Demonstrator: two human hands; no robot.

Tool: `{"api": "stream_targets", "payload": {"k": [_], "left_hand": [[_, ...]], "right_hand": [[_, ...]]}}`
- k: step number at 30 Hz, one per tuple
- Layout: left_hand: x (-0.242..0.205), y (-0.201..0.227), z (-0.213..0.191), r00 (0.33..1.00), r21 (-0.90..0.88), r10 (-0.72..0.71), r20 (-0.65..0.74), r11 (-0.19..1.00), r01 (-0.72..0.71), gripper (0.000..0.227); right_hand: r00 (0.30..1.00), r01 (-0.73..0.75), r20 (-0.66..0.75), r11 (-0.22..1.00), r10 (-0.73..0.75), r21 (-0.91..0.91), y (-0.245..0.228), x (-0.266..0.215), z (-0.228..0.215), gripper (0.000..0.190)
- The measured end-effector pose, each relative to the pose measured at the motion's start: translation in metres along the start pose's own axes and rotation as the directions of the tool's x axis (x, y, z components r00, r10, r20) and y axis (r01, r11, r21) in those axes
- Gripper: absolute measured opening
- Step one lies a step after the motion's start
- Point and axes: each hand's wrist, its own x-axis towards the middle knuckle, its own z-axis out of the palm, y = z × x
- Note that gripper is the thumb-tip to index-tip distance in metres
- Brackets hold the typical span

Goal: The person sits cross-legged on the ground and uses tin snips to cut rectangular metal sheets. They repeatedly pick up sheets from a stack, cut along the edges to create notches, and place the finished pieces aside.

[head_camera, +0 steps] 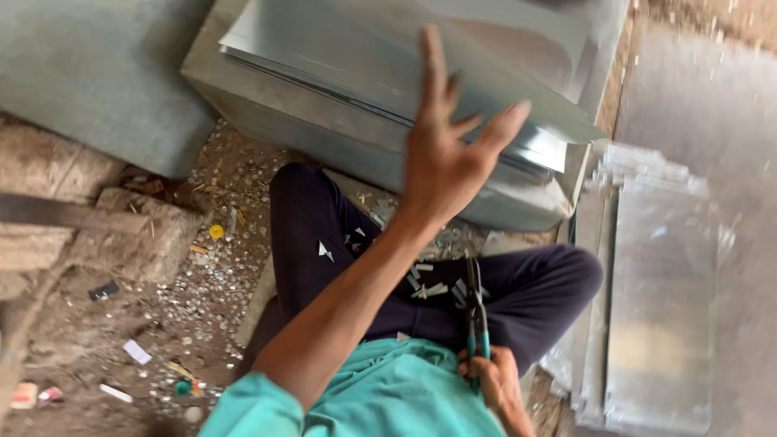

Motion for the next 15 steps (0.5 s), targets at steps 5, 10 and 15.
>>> {"api": "stream_targets", "payload": {"k": [5,10,15], "left_hand": [[0.046,-0.048,0.044,0.842,-0.643,-0.501,-0.199,0.715,0.274,0.111],[0.102,-0.104,0.052,0.878,-0.538,-0.417,-0.237,0.808,0.239,0.069],[0.142,-0.159,0.004,0.907,0.750,0.008,0.420,0.560,-0.352,0.074]], "right_hand": [[0.999,0.044,-0.012,0.990,-0.046,-0.131,0.012,-0.004,0.006,0.031],[1.000,0.011,-0.011,0.994,-0.012,-0.108,0.009,-0.001,-0.002,0.032],[0.999,0.039,0.018,0.999,-0.039,0.018,0.006,-0.003,-0.003,0.031]]}}
